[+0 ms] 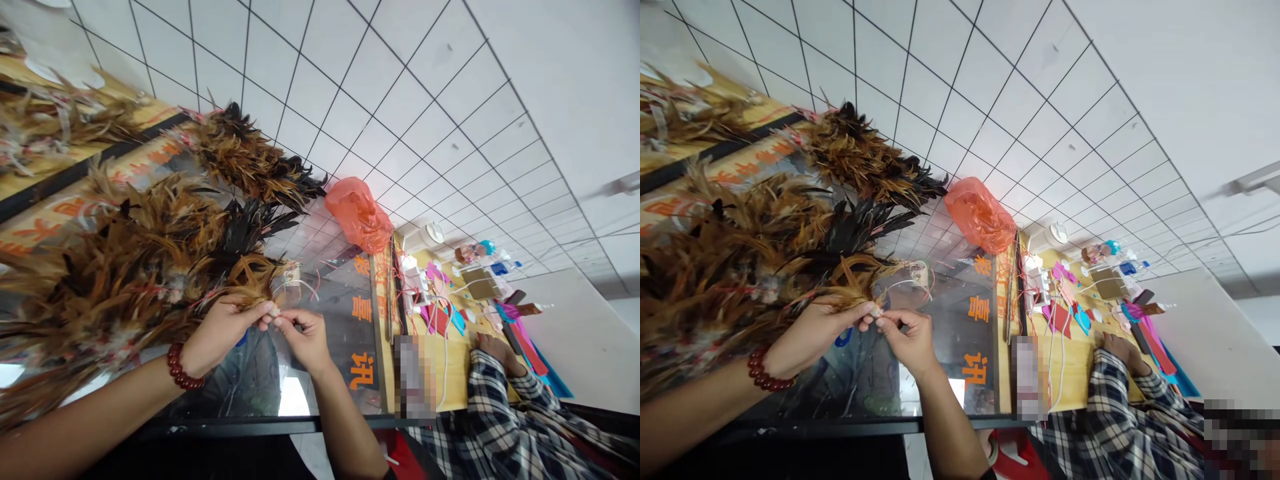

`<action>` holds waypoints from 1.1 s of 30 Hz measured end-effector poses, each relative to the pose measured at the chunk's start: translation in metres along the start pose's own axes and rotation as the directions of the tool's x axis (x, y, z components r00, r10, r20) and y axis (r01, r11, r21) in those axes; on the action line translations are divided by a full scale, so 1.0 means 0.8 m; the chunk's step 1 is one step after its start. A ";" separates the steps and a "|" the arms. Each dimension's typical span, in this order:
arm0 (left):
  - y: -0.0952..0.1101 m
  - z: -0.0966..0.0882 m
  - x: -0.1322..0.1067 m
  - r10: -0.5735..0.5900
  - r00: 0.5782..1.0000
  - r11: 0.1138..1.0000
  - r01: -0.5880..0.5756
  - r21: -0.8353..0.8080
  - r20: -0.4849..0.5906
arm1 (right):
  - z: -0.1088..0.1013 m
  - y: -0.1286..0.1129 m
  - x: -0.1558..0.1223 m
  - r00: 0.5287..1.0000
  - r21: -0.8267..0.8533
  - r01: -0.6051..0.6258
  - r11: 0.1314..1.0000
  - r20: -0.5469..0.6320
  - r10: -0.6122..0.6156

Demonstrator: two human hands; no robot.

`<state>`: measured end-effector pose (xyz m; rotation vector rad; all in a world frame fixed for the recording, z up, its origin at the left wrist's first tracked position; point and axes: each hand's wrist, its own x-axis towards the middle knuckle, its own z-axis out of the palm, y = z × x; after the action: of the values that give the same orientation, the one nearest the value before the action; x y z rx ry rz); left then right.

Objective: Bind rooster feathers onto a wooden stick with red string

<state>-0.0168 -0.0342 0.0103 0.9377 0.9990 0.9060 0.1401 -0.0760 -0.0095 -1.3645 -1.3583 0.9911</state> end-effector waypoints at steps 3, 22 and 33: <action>-0.009 -0.005 0.001 0.064 0.998 0.984 -0.066 0.165 0.018 | 0.002 0.002 -0.002 0.998 0.006 0.055 0.998 0.007 -0.055; 0.025 -0.013 -0.039 0.160 0.987 0.981 -0.156 0.117 -0.025 | 0.001 -0.009 0.011 0.957 0.508 -0.099 0.855 -0.187 0.222; 0.022 -0.071 -0.102 0.341 0.899 0.905 -0.234 0.355 -0.275 | -0.015 -0.013 0.090 0.990 -0.210 0.091 0.974 -0.091 -0.112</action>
<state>-0.0957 -0.0916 0.0339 1.2558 1.3422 1.2084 0.1532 -0.0060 0.0081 -1.4614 -1.4683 0.7182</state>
